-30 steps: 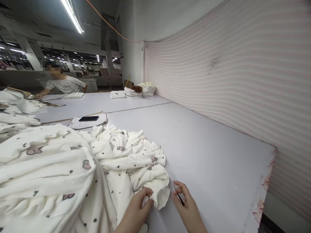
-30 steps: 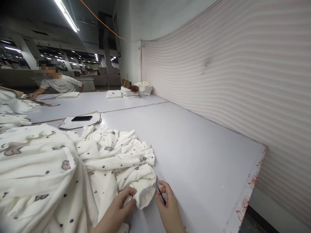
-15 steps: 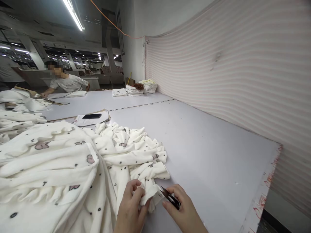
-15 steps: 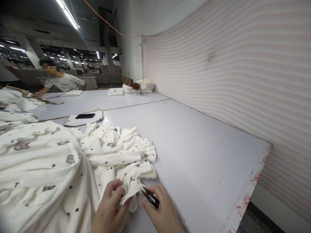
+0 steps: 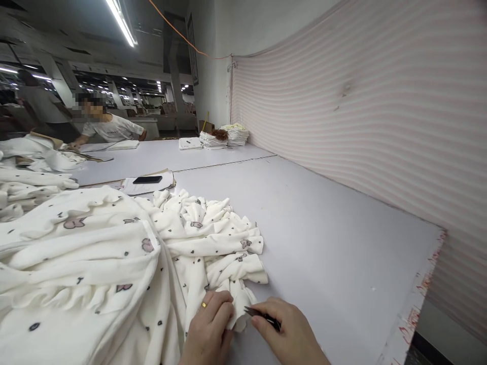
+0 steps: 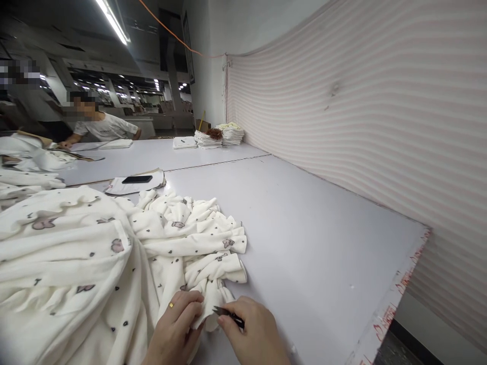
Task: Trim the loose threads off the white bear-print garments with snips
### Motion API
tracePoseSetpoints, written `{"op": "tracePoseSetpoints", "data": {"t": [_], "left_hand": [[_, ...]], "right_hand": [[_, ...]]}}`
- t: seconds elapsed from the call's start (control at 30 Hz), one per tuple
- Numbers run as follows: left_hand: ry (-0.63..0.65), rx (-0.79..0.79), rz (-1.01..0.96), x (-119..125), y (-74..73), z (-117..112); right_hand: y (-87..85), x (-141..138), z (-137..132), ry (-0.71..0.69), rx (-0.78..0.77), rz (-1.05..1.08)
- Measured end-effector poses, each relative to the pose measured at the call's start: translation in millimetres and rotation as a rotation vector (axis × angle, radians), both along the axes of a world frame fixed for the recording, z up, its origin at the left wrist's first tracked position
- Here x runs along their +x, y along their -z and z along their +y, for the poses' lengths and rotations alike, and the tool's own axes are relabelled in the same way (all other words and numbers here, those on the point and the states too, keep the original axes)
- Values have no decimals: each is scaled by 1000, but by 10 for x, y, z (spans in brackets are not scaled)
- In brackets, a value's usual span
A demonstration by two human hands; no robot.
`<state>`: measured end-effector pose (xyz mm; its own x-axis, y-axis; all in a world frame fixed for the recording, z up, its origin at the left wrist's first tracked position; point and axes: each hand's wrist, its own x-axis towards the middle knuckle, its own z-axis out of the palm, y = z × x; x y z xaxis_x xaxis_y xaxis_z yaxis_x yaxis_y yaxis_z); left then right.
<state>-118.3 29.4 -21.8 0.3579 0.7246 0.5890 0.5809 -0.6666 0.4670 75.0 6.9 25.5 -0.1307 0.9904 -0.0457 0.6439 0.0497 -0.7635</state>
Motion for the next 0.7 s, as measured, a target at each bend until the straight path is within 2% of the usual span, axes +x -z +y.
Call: {"op": "tracePoseSetpoints", "data": {"t": [0.07,0.13,0.2,0.3,0.4,0.5,0.6,0.7], "left_hand": [[-17,-27,-56,3,-6,-1],[11,-148,-122,17,-11,6],[20,-424,-243,41,-17,23],[29,-895,-540,76,-35,52],[101,-1165,-772,85,-60,69],[106,-1234,-854,71,-69,72],[101,-1199,-812,50,-44,64],[116,-1136,-744,23,-15,49]], "right_hand": [[54,3,-6,24,10,25],[139,-20,0,89,28,89],[239,-73,26,146,56,174],[362,-180,85,190,119,277],[420,-275,117,227,162,411],[446,-341,105,177,268,486],[480,-382,76,106,330,414],[512,-408,49,128,328,329]]}}
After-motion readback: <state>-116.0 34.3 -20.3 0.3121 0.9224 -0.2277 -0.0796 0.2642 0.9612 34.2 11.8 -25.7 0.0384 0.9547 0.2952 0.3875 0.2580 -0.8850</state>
